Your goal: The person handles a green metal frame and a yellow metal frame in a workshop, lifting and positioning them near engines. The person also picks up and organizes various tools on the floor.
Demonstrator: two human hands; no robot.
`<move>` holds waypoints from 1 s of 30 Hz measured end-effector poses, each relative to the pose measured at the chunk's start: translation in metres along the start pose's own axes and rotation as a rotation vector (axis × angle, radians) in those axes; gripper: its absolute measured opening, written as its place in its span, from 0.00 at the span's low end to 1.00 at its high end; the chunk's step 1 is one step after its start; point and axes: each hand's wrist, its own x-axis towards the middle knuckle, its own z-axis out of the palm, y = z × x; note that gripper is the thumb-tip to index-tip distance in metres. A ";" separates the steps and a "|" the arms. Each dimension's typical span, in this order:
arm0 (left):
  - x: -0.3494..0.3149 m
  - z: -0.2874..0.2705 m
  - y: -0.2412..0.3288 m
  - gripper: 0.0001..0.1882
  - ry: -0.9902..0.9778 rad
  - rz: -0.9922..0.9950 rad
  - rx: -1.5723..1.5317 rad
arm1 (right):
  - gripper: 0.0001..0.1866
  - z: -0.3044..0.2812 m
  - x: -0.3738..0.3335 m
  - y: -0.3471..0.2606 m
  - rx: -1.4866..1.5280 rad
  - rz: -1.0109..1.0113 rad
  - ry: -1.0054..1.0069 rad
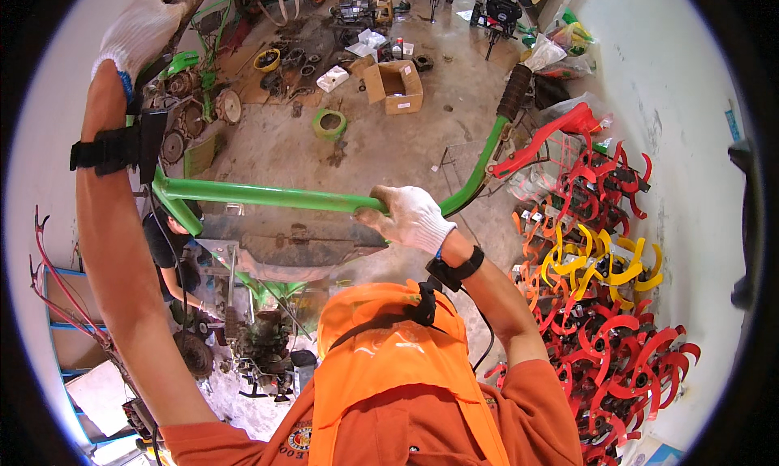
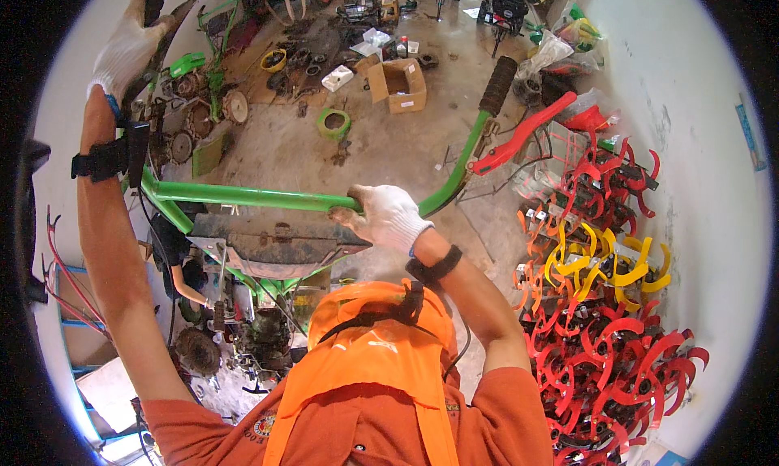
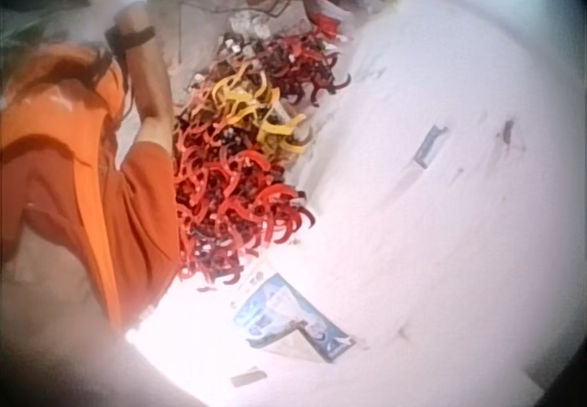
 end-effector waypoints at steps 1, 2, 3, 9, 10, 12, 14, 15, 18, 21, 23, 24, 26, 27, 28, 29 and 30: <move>0.001 0.002 -0.007 0.52 -0.003 0.010 -0.008 | 0.25 0.001 -0.003 0.007 0.015 -0.048 0.037; 0.004 0.004 -0.015 0.52 -0.003 0.025 -0.016 | 0.25 0.005 -0.008 0.017 0.063 -0.156 0.105; 0.008 0.006 -0.023 0.52 -0.008 0.045 -0.028 | 0.23 0.006 -0.025 0.033 0.054 -0.362 0.294; 0.018 0.010 -0.054 0.51 0.004 0.150 -0.094 | 0.28 -0.057 -0.070 0.188 1.309 -0.232 1.049; 0.019 0.011 -0.055 0.51 0.019 0.198 -0.116 | 0.29 -0.067 -0.060 0.207 1.050 -0.219 1.003; 0.020 0.009 -0.054 0.51 0.016 0.197 -0.129 | 0.31 -0.087 -0.039 0.231 0.608 -0.123 0.995; 0.019 0.003 -0.052 0.51 0.005 0.162 -0.107 | 0.30 -0.102 -0.026 0.233 0.752 -0.078 0.953; 0.017 -0.004 -0.051 0.51 -0.003 0.137 -0.082 | 0.29 -0.102 -0.026 0.226 1.060 -0.174 0.861; 0.013 -0.022 -0.048 0.52 -0.055 0.029 0.025 | 0.24 -0.110 -0.017 0.192 1.490 -0.242 0.601; 0.022 -0.031 -0.047 0.52 -0.116 -0.059 0.095 | 0.25 -0.121 0.009 0.162 1.543 0.066 0.775; 0.028 -0.032 -0.048 0.51 -0.115 -0.071 0.113 | 0.28 -0.124 0.017 0.150 1.583 0.058 0.691; 0.028 -0.032 -0.048 0.51 -0.093 -0.048 0.143 | 0.30 -0.124 0.017 0.146 1.676 -0.007 0.551; 0.028 -0.032 -0.048 0.50 -0.114 -0.076 0.175 | 0.32 -0.123 0.016 0.140 1.742 -0.081 0.377; 0.032 -0.033 -0.047 0.50 -0.150 -0.124 0.185 | 0.32 -0.125 0.017 0.139 1.721 -0.102 0.343; 0.034 -0.033 -0.045 0.50 -0.186 -0.171 0.191 | 0.32 -0.125 0.016 0.138 1.715 -0.092 0.352; 0.032 -0.032 -0.044 0.51 -0.146 -0.115 0.231 | 0.31 -0.125 0.016 0.138 1.709 -0.082 0.361; 0.031 -0.031 -0.041 0.51 -0.146 -0.117 0.207 | 0.31 -0.126 0.017 0.138 1.681 -0.066 0.407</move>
